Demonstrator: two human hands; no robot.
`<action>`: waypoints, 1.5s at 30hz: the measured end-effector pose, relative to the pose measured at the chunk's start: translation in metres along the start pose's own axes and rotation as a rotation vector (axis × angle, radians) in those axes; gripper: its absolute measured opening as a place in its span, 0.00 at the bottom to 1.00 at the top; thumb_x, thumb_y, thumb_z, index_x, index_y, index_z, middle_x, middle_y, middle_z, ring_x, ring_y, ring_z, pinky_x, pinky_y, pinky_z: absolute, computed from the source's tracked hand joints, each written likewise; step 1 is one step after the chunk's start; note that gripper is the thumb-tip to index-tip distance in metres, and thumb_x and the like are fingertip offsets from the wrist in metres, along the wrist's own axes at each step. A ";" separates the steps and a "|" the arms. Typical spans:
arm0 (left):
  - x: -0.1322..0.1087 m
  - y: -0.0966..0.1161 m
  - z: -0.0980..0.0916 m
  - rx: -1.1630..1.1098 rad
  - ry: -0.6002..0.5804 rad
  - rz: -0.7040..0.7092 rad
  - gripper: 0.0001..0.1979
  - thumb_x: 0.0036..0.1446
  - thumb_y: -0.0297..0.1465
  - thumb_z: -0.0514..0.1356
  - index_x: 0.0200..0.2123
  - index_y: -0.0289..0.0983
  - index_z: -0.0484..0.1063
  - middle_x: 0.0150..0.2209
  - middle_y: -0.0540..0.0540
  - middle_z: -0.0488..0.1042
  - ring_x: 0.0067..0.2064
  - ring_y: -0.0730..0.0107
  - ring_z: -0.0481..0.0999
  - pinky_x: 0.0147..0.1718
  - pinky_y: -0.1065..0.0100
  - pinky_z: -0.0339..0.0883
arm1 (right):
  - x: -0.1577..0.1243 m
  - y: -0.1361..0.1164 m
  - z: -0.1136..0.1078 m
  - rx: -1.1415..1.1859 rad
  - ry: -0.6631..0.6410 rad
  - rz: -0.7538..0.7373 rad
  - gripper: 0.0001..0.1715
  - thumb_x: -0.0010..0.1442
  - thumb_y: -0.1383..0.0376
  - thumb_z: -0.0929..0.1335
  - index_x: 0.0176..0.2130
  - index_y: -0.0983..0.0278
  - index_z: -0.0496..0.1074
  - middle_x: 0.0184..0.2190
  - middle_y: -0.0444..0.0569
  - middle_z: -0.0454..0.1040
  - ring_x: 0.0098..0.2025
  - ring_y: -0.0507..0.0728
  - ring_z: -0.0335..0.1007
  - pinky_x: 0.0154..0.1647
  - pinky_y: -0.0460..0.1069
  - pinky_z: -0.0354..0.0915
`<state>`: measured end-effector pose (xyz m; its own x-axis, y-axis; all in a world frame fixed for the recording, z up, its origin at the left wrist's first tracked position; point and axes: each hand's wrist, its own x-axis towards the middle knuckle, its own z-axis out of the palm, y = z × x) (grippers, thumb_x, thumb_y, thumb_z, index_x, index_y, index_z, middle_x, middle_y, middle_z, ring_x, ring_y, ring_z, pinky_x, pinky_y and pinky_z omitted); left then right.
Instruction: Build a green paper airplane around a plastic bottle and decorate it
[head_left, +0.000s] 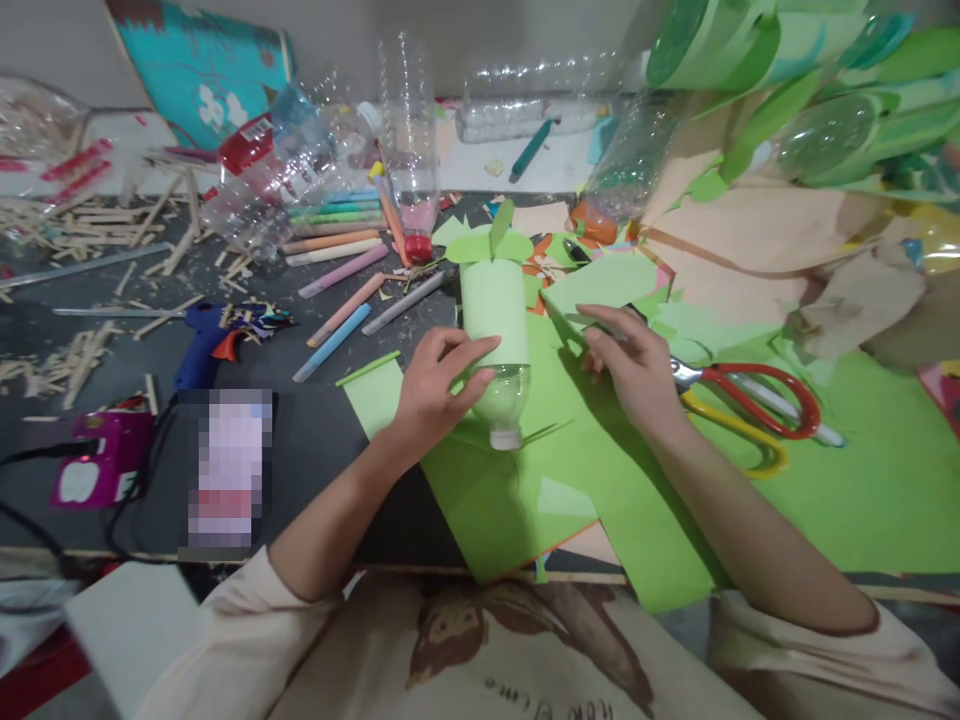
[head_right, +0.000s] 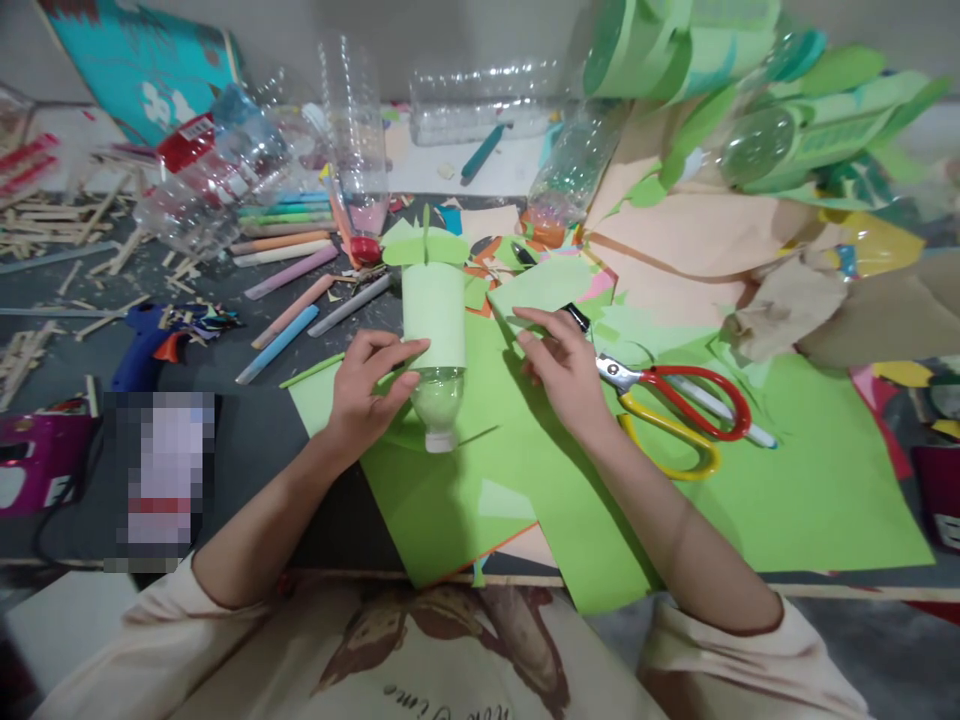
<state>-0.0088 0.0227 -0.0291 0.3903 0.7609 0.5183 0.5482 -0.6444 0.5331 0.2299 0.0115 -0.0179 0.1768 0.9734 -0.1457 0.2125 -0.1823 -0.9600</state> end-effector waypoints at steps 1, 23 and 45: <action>0.000 0.000 0.000 -0.001 -0.005 -0.006 0.17 0.69 0.40 0.51 0.49 0.40 0.75 0.37 0.45 0.71 0.40 0.67 0.72 0.39 0.66 0.69 | 0.005 0.000 0.003 -0.037 -0.010 -0.017 0.19 0.57 0.52 0.69 0.46 0.56 0.76 0.28 0.43 0.69 0.21 0.50 0.64 0.20 0.47 0.61; -0.001 0.001 0.001 0.012 -0.022 -0.002 0.17 0.69 0.40 0.50 0.52 0.38 0.72 0.40 0.42 0.72 0.42 0.64 0.72 0.41 0.64 0.70 | -0.013 -0.006 -0.011 -0.602 0.157 -0.396 0.32 0.55 0.52 0.71 0.56 0.61 0.71 0.36 0.57 0.78 0.35 0.64 0.72 0.40 0.61 0.68; 0.010 0.002 -0.010 0.086 -0.114 0.017 0.19 0.68 0.41 0.50 0.50 0.37 0.74 0.44 0.40 0.71 0.46 0.60 0.71 0.46 0.62 0.67 | 0.002 0.006 0.035 0.547 0.010 0.117 0.34 0.36 0.37 0.76 0.26 0.59 0.65 0.16 0.36 0.61 0.14 0.48 0.56 0.14 0.46 0.56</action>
<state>-0.0114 0.0284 -0.0165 0.4792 0.7567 0.4448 0.6002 -0.6522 0.4631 0.1978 0.0176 -0.0325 0.1790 0.9491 -0.2591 -0.3379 -0.1880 -0.9222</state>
